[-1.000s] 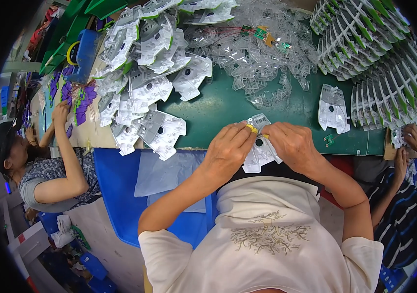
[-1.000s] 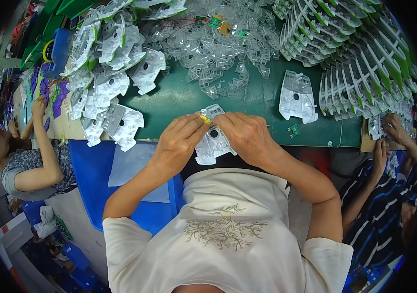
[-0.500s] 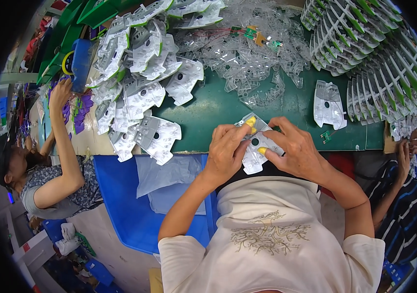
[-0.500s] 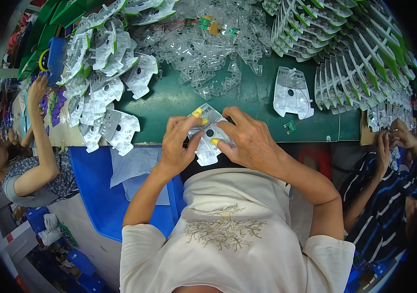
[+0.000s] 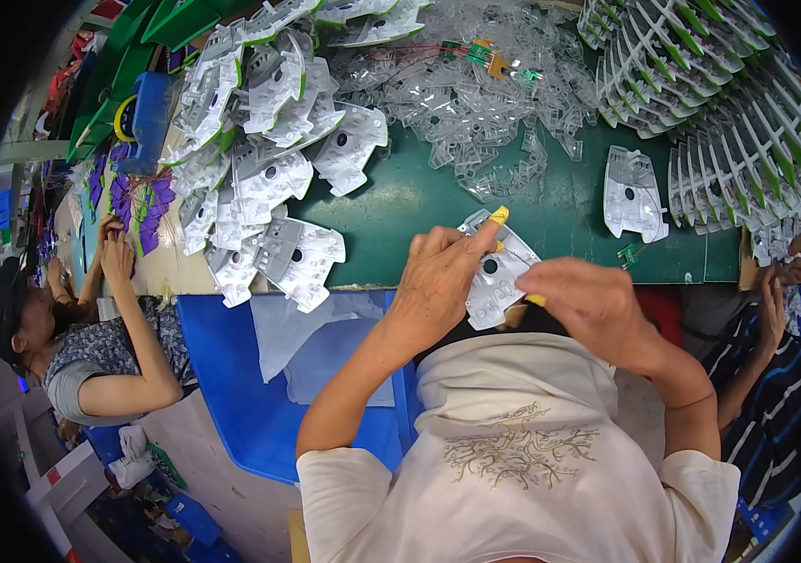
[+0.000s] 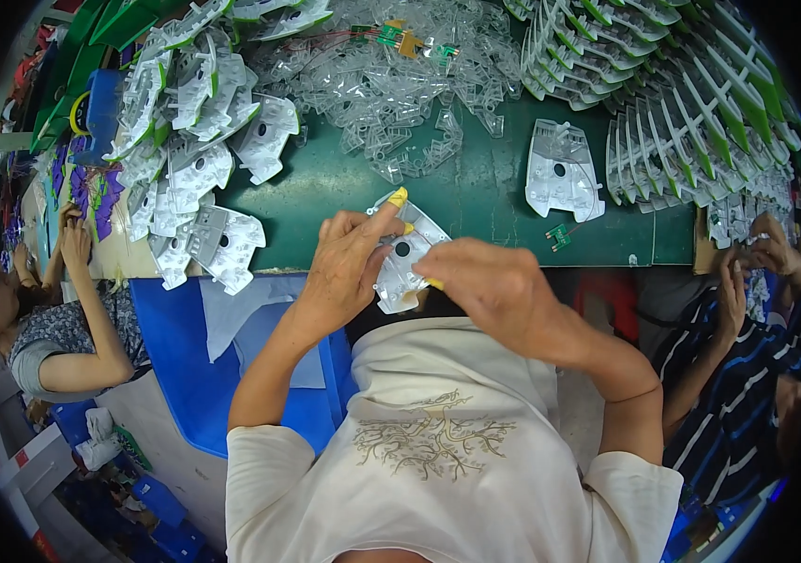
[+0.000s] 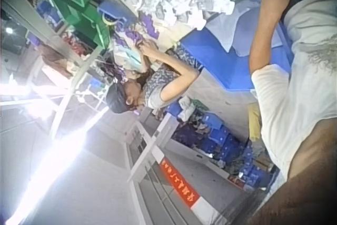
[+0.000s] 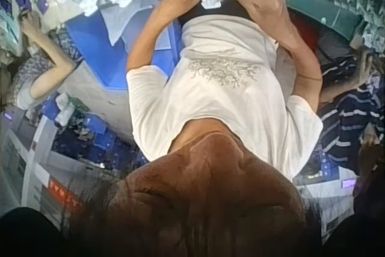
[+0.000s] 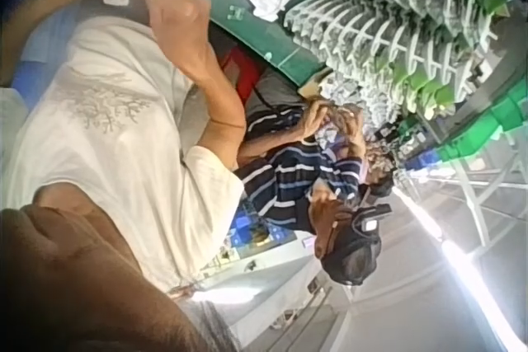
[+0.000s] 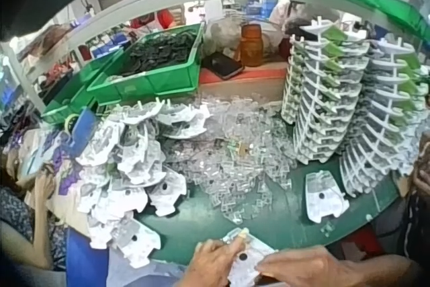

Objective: The person assembles plastic housing parts by inserting wired circuit components into the shells by hand and stacking the assembled pieces on the workbench. The person also retrieves additional wired circuit components from an overhead tray to assemble more units.

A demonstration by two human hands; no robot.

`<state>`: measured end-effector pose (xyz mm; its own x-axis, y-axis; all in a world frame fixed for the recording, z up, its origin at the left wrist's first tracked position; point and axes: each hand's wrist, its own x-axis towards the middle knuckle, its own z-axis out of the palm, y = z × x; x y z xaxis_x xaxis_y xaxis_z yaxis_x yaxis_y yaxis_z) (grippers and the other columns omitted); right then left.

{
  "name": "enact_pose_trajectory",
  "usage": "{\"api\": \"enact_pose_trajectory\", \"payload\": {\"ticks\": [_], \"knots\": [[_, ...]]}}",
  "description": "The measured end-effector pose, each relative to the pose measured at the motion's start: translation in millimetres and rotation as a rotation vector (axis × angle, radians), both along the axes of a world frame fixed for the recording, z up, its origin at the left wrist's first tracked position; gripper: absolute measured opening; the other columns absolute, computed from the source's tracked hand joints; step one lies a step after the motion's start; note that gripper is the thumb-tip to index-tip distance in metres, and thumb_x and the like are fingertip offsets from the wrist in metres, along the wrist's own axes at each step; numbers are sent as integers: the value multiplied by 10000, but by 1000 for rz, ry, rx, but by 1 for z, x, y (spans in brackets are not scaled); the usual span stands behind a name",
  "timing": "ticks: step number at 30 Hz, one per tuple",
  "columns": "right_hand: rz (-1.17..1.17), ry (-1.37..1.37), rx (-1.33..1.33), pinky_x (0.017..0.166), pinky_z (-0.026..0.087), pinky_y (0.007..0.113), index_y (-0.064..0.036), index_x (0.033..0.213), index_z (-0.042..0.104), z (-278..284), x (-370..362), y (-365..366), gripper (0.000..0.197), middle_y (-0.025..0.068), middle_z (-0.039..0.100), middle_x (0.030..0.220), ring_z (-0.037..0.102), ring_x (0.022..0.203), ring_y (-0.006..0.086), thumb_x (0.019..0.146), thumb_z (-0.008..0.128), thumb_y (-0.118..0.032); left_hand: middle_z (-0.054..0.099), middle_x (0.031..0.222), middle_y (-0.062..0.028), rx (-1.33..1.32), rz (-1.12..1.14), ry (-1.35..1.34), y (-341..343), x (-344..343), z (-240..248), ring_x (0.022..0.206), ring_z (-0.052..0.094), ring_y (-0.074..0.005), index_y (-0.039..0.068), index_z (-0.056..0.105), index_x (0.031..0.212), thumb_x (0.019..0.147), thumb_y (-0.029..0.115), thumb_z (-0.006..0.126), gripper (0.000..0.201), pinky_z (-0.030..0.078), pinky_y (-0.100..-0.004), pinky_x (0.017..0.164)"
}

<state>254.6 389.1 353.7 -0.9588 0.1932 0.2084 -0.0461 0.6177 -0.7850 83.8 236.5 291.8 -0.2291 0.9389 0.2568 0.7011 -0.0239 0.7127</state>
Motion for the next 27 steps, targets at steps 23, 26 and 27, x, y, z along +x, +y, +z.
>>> {"api": "enact_pose_trajectory", "payload": {"ticks": [23, 26, 27], "knots": [[-408, 24, 830, 750, 468, 380, -58, 965, 719, -25, 104, 55, 326, 57, 614, 915, 581, 824, 243, 652, 711, 30, 704, 1106, -76, 83, 4, -55, 0, -2, -10, 939, 555, -273, 21, 496, 1401, 823, -70, 646, 605, 404, -391, 857], [-385, -27, 872, 811, 448, 402, -65, 996, 713, -27, 107, 71, 304, 58, 596, 961, 565, 895, 248, 695, 687, -28, 702, 1092, -89, 13, 25, -70, 1, -1, -8, 956, 564, -271, 13, 506, 1386, 831, -65, 650, 579, 408, -390, 875], [-363, -53, 885, 842, 438, 413, -69, 1012, 710, -29, 107, 74, 297, 58, 587, 984, 557, 931, 251, 717, 675, -57, 702, 1088, -90, 17, 22, -63, 0, -1, -7, 954, 565, -272, 13, 510, 1381, 830, -64, 652, 574, 411, -391, 877]]}}
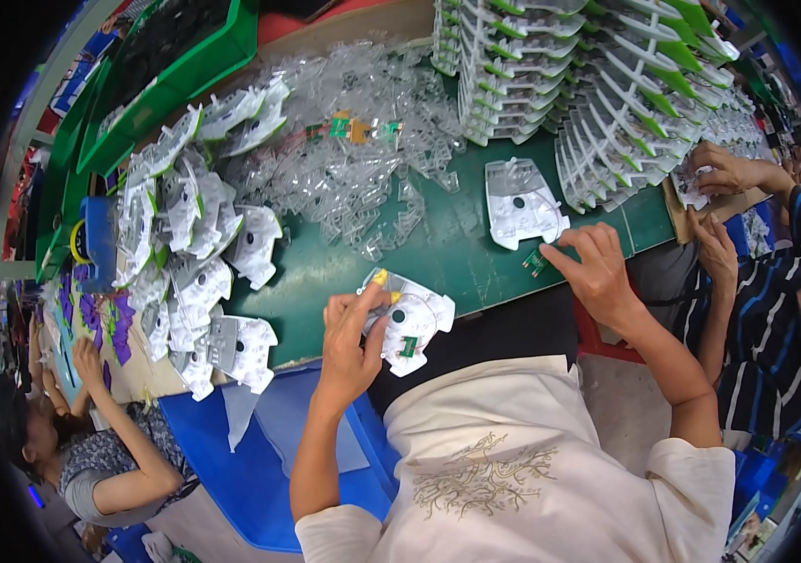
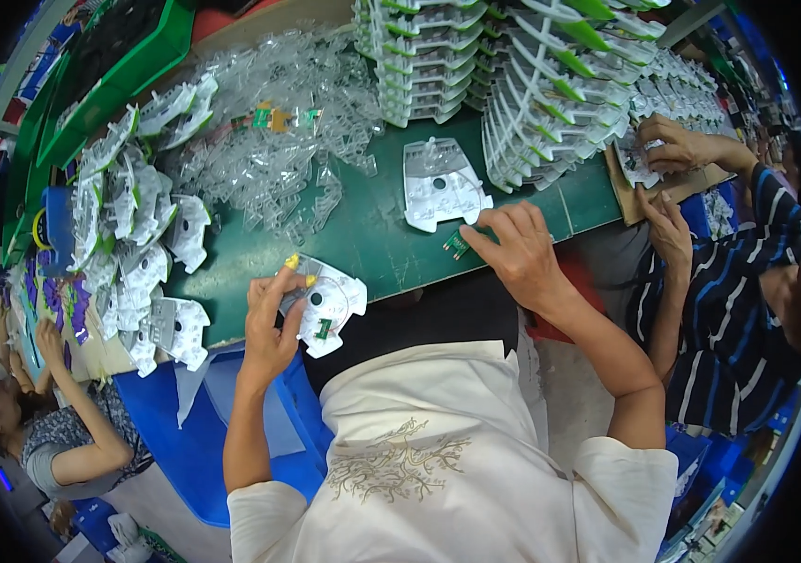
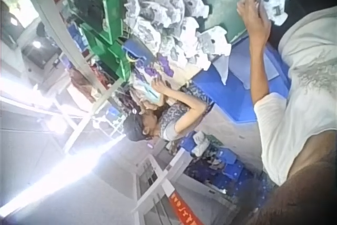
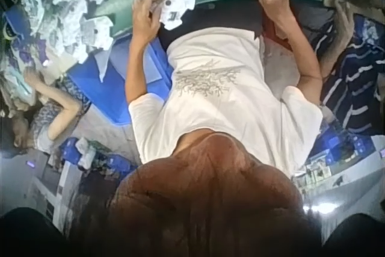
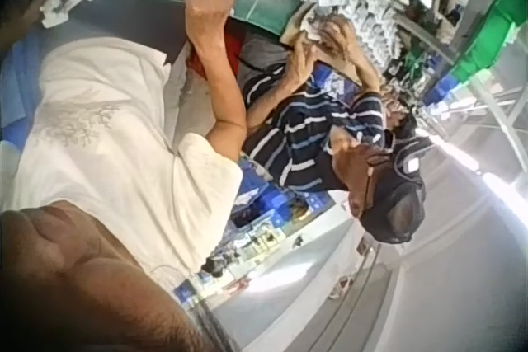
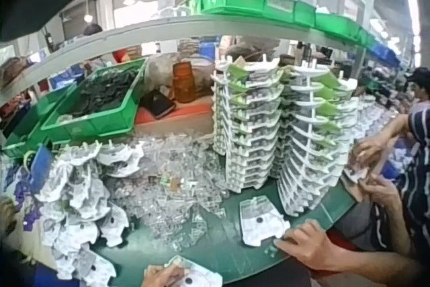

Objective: The person assembles plastic housing parts by inserting wired circuit components into the shells by hand and stacking the assembled pieces on the workbench. The person also retrieves additional wired circuit components from an overhead tray to assemble more units.

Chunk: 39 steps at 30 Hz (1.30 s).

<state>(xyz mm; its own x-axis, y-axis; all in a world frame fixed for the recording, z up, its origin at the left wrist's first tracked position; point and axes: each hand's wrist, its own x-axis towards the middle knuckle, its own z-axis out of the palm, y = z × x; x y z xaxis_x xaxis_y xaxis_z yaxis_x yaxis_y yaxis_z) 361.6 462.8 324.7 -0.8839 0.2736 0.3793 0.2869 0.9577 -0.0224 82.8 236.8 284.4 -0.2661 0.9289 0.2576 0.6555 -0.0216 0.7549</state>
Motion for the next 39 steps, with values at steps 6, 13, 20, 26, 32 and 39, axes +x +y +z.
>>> {"api": "enact_pose_trajectory", "payload": {"ticks": [6, 13, 20, 26, 32, 39], "knots": [[10, 107, -144, 854, 422, 396, -63, 943, 666, 4, -8, 6, 218, 71, 589, 996, 545, 946, 254, 730, 700, -33, 701, 1081, -96, 1, 25, -23, -2, 4, -4, 950, 567, -275, 9, 530, 1358, 825, -70, 651, 552, 421, -392, 883], [24, -9, -94, 885, 418, 403, -71, 954, 672, 10, -3, 12, 206, 73, 580, 996, 547, 967, 251, 748, 674, -57, 708, 1054, -101, -9, 36, -41, 0, 3, -2, 939, 558, -275, -3, 549, 1327, 818, -74, 653, 525, 416, -396, 893], [32, -28, -57, 901, 409, 408, -74, 931, 681, 5, -10, 16, 199, 68, 573, 1005, 534, 984, 255, 733, 657, -75, 708, 1051, -100, -6, 51, -79, 2, 4, -1, 940, 562, -276, -9, 561, 1306, 822, -65, 656, 496, 411, -396, 907], [47, -41, -151, 921, 410, 402, -73, 959, 662, 5, -9, 13, 187, 58, 572, 993, 545, 981, 236, 779, 619, -100, 709, 1051, -98, -24, 58, -45, -1, 5, -2, 931, 565, -273, -8, 563, 1300, 824, -58, 658, 487, 404, -397, 911], [62, -98, -38, 938, 406, 451, -81, 975, 676, 8, -1, 19, 241, 74, 572, 1007, 545, 986, 264, 735, 654, -80, 709, 1049, -96, -18, 58, -59, -1, 5, -1, 936, 565, -275, -4, 557, 1315, 825, -56, 656, 502, 400, -395, 908], [17, 30, -208, 879, 416, 395, -76, 927, 645, 4, -10, 19, 173, 81, 581, 1010, 543, 982, 258, 764, 678, -27, 710, 1048, -93, 17, 56, -40, 1, 5, -3, 932, 562, -273, 5, 550, 1336, 822, -65, 652, 529, 396, -394, 897]]}}
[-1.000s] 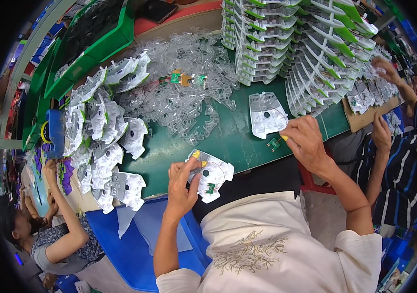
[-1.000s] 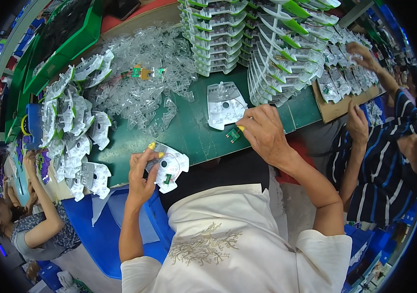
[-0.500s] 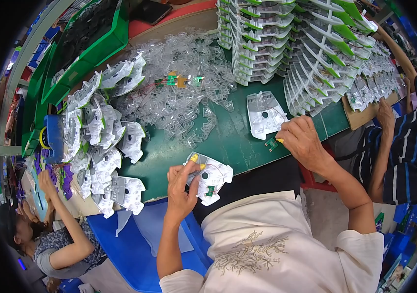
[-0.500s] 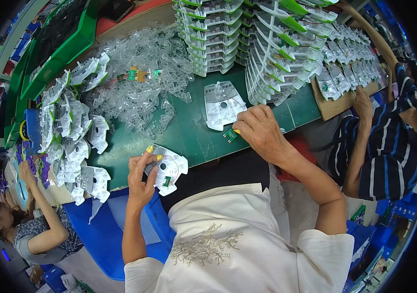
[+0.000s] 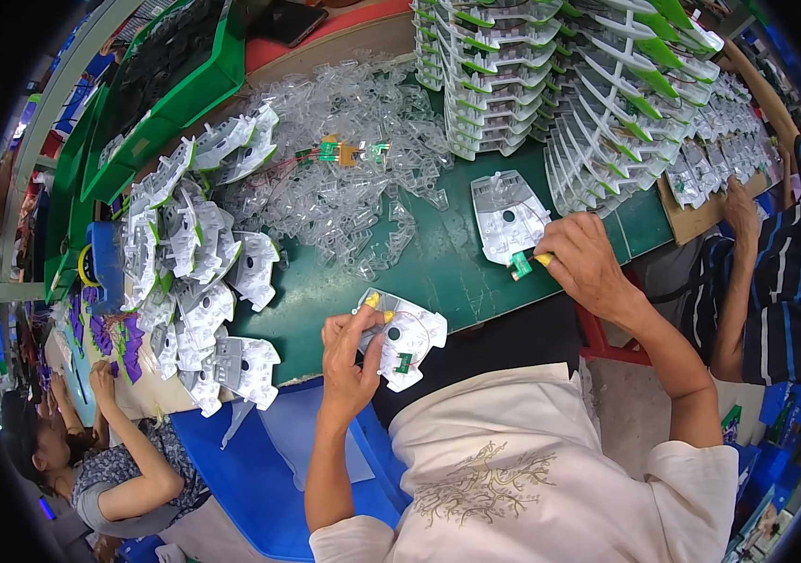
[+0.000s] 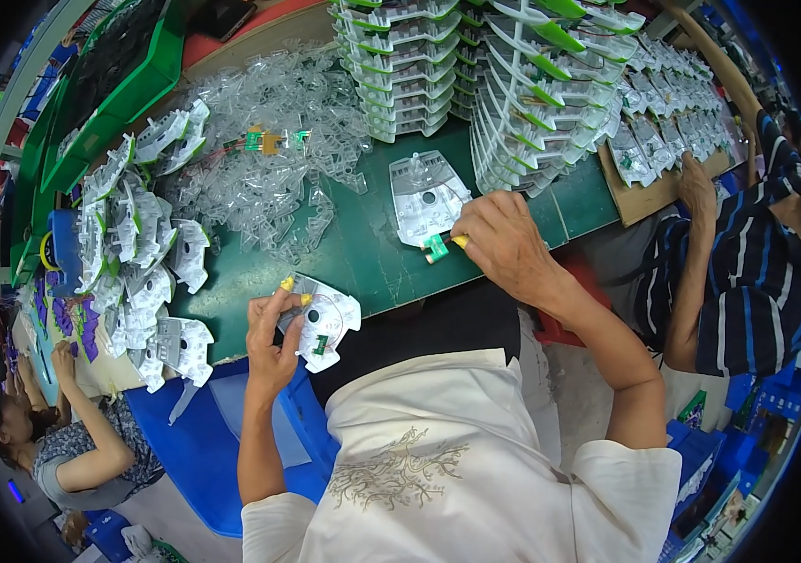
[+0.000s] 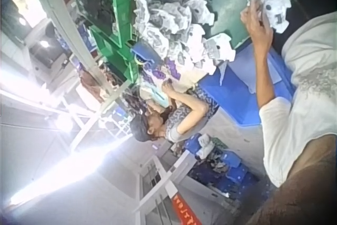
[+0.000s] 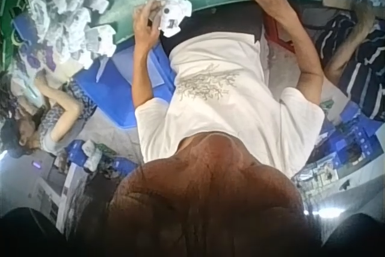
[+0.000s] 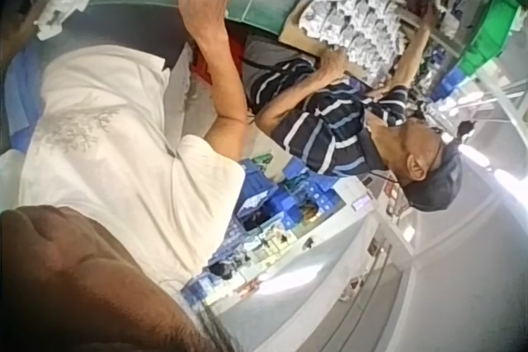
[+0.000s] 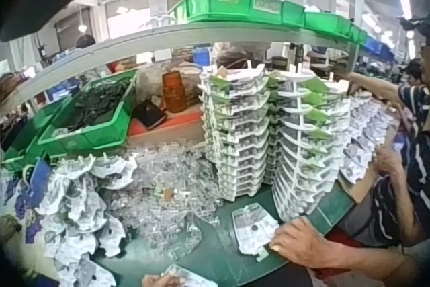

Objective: The person assembles plastic housing parts by inserting wired circuit components into the shells by hand and stacking the assembled pieces on the workbench. The person also retrieves additional wired circuit components from an overhead tray to assemble more units.

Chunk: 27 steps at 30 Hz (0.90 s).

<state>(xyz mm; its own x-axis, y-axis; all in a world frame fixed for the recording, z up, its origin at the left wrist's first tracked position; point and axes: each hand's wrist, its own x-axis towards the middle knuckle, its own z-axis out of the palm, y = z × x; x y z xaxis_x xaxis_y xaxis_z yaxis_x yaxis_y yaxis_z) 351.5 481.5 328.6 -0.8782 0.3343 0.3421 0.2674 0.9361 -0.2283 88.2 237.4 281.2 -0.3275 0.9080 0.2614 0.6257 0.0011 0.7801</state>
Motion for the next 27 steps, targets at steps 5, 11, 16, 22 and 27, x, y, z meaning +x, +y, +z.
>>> {"api": "enact_pose_trajectory", "payload": {"ticks": [5, 11, 16, 22, 27], "knots": [[-175, 232, -81, 791, 423, 393, -56, 908, 630, -12, -26, -8, 176, 65, 604, 912, 555, 901, 258, 753, 680, 11, 712, 1052, -94, -14, 11, -9, -2, 1, 0, 943, 568, -271, 5, 549, 1335, 822, -64, 657, 529, 396, -393, 902], [-217, 180, 56, 770, 419, 395, -57, 897, 674, -21, -39, -11, 212, 60, 617, 888, 562, 868, 249, 696, 697, 4, 712, 1058, -92, -2, 5, 0, 0, 1, 0, 942, 572, -268, 2, 562, 1313, 819, -60, 663, 508, 400, -395, 901], [-179, 237, 56, 751, 418, 387, -39, 950, 708, -1, -34, -15, 315, 61, 611, 879, 558, 841, 249, 637, 708, 4, 711, 1060, -87, -2, 16, 2, -1, 1, -2, 937, 574, -267, 7, 570, 1299, 815, -63, 669, 499, 404, -394, 896], [-143, 329, -386, 541, 500, 305, -39, 946, 662, 4, -36, -48, 235, 98, 693, 829, 641, 631, 218, 737, 749, 23, 709, 1051, -78, 3, 16, 12, -3, -1, 0, 929, 573, -265, 14, 577, 1290, 804, -76, 672, 504, 409, -392, 892], [-80, 206, -803, 537, 518, 343, -38, 1078, 503, -34, -63, -100, 274, 124, 682, 753, 681, 620, 255, 860, 669, -26, 707, 1047, -79, 14, -2, 4, 2, -1, 1, 926, 571, -266, 18, 588, 1273, 799, -79, 676, 492, 413, -392, 890]]}}
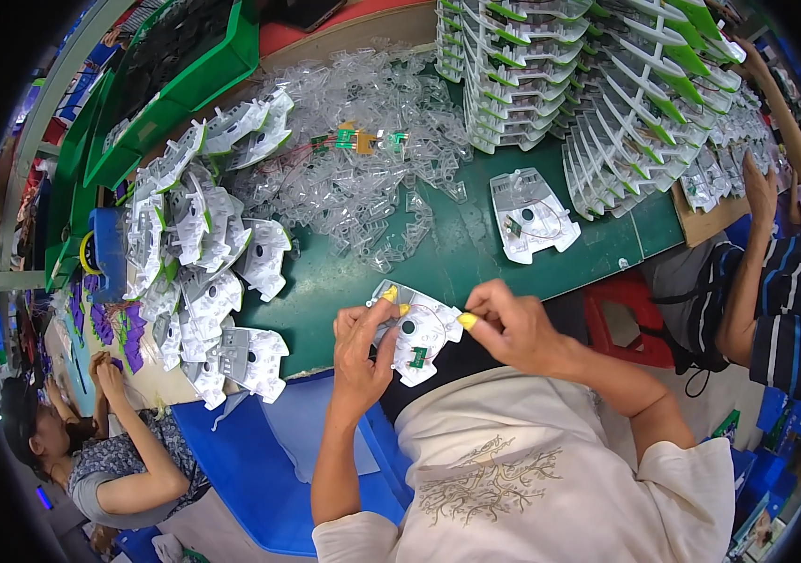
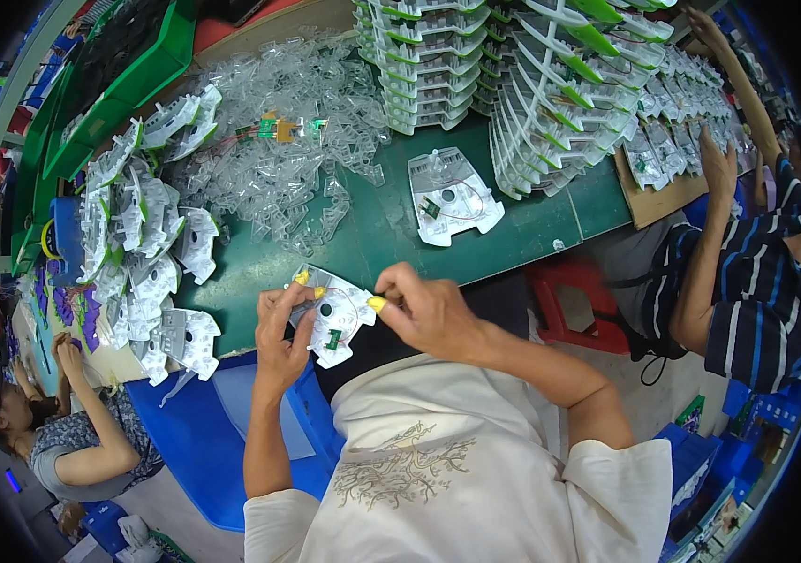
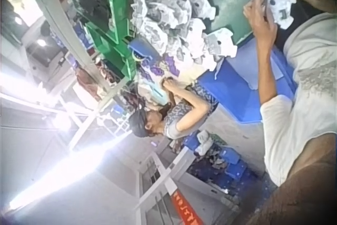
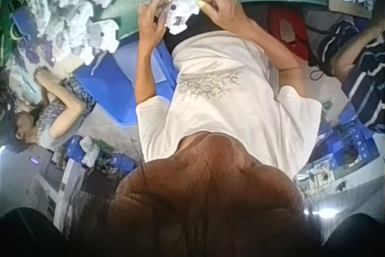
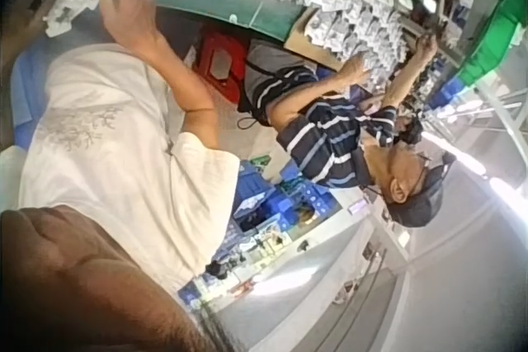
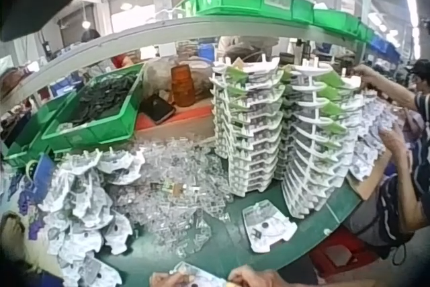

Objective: The person assembles plastic housing parts by inserting wired circuit components into the shells by hand and stacking the assembled pieces on the workbench. The person also retrieves additional wired circuit components from an overhead tray to assemble more units.

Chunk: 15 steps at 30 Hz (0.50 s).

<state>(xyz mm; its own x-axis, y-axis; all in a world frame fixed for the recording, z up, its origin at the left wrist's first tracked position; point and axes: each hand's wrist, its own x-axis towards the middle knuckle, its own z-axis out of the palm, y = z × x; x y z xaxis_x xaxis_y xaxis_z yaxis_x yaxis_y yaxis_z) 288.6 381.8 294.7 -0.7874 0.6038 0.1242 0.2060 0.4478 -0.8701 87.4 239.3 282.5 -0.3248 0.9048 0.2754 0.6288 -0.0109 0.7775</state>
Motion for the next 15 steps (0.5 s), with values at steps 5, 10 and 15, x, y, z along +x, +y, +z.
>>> {"api": "enact_pose_trajectory", "payload": {"ticks": [5, 10, 15], "knots": [[-29, 92, -1, 532, 493, 330, -32, 1024, 527, -4, -10, -10, 222, 82, 588, 684, 629, 584, 211, 842, 636, 32, 692, 1073, -121, 18, 19, -5, 4, 3, 5, 957, 587, -293, 7, 615, 1227, 791, -70, 698, 450, 445, -404, 877], [-368, 179, 92, 549, 494, 244, -35, 1010, 561, 9, 35, 23, 190, 37, 624, 752, 601, 630, 69, 855, 643, 37, 669, 1126, -160, 281, 114, 112, 17, 10, 39, 972, 595, -336, 18, 659, 1155, 784, -43, 734, 384, 466, -418, 866], [-536, 232, -121, 583, 415, 177, -12, 1048, 512, 10, 61, 70, 184, -17, 564, 787, 524, 663, 16, 892, 570, 68, 685, 1079, -156, 157, 29, 11, 32, 19, 28, 972, 626, -332, 2, 673, 1114, 785, -36, 738, 337, 490, -403, 859]]}}
